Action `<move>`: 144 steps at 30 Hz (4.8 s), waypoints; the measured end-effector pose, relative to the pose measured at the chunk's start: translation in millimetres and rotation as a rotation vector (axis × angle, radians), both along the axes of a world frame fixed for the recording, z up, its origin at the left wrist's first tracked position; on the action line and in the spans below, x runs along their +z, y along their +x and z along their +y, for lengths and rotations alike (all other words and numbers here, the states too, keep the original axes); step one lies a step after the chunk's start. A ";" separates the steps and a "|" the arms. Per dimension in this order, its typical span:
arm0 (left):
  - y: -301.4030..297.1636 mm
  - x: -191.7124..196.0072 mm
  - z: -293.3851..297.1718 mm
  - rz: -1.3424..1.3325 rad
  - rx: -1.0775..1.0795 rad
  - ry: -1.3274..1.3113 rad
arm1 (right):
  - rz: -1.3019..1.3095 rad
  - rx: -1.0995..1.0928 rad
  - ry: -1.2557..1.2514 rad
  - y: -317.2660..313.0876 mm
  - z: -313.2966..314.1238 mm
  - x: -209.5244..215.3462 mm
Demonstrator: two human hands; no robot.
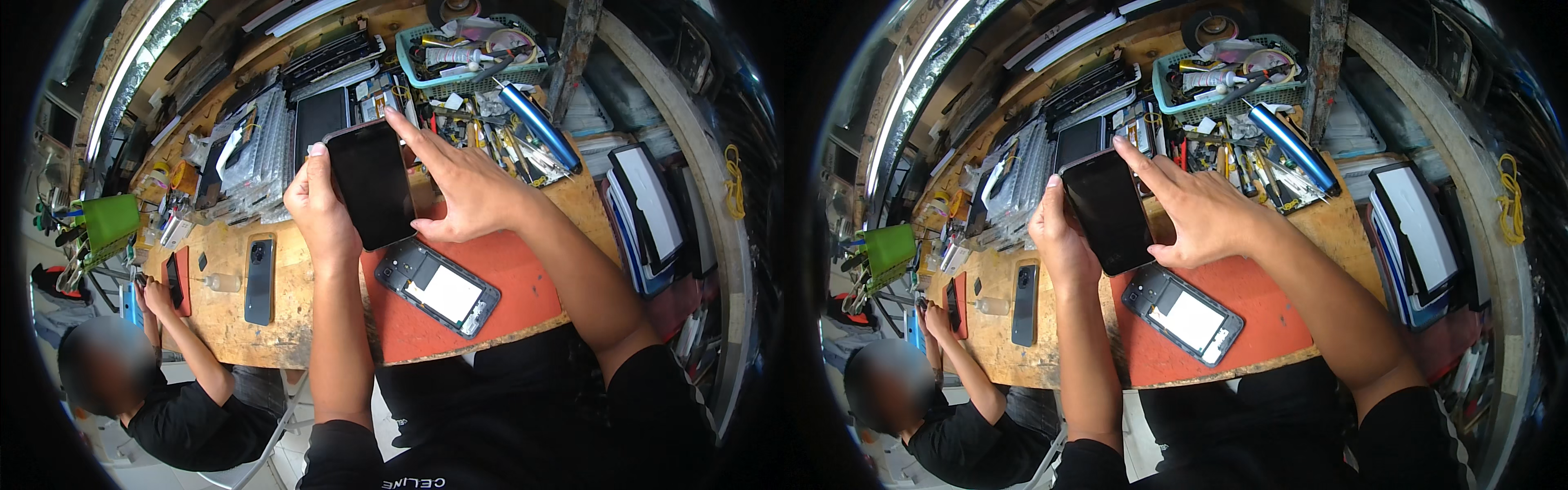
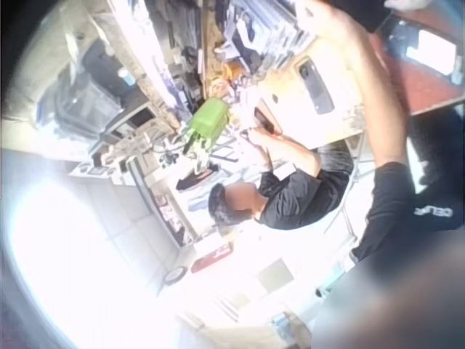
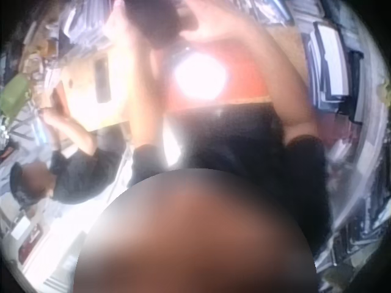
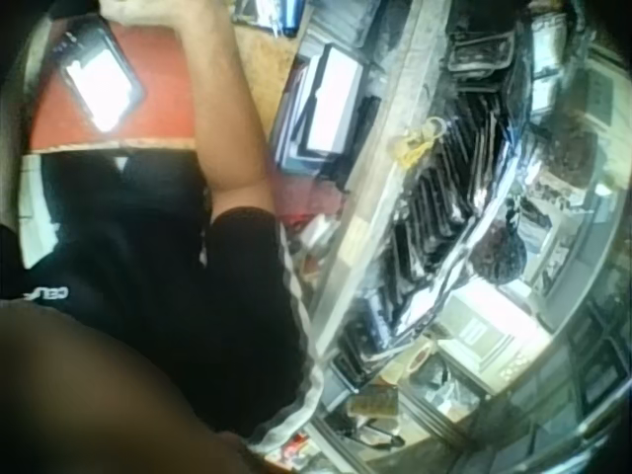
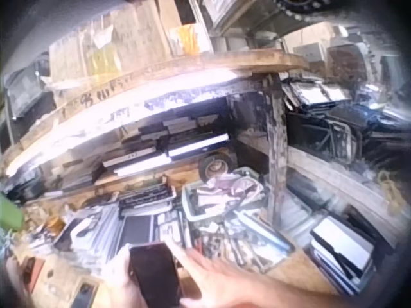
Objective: The person removes a small metal bracket from a disassembled smartphone and places it on the workbench. Then the person picks up a different smartphone, turns it over, and repeatedly presses the screen and side buttons to test responsiveness.
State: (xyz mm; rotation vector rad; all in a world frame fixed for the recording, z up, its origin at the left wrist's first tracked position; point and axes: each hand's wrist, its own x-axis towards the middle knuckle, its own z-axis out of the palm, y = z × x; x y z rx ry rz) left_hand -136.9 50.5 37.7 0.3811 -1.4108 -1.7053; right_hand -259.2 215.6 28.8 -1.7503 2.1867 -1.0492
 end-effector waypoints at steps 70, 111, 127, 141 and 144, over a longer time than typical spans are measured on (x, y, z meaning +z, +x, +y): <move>0.9 -5.1 3.1 0.018 -0.083 -0.010 | -0.319 0.012 -0.459 3.4 -7.9 -13.5; 0.4 -2.1 8.7 0.001 -0.053 -0.026 | -0.395 0.026 -0.406 7.9 -8.3 -11.5; 0.2 -0.2 4.6 0.032 -0.049 0.009 | -0.370 0.066 -0.389 8.2 -12.9 -13.6; -0.2 -2.2 4.1 0.021 -0.046 0.026 | -0.403 0.079 -0.346 9.2 -8.5 -12.0; 0.1 -3.1 2.3 0.022 -0.061 0.030 | -0.399 0.077 -0.355 8.6 -7.9 -12.5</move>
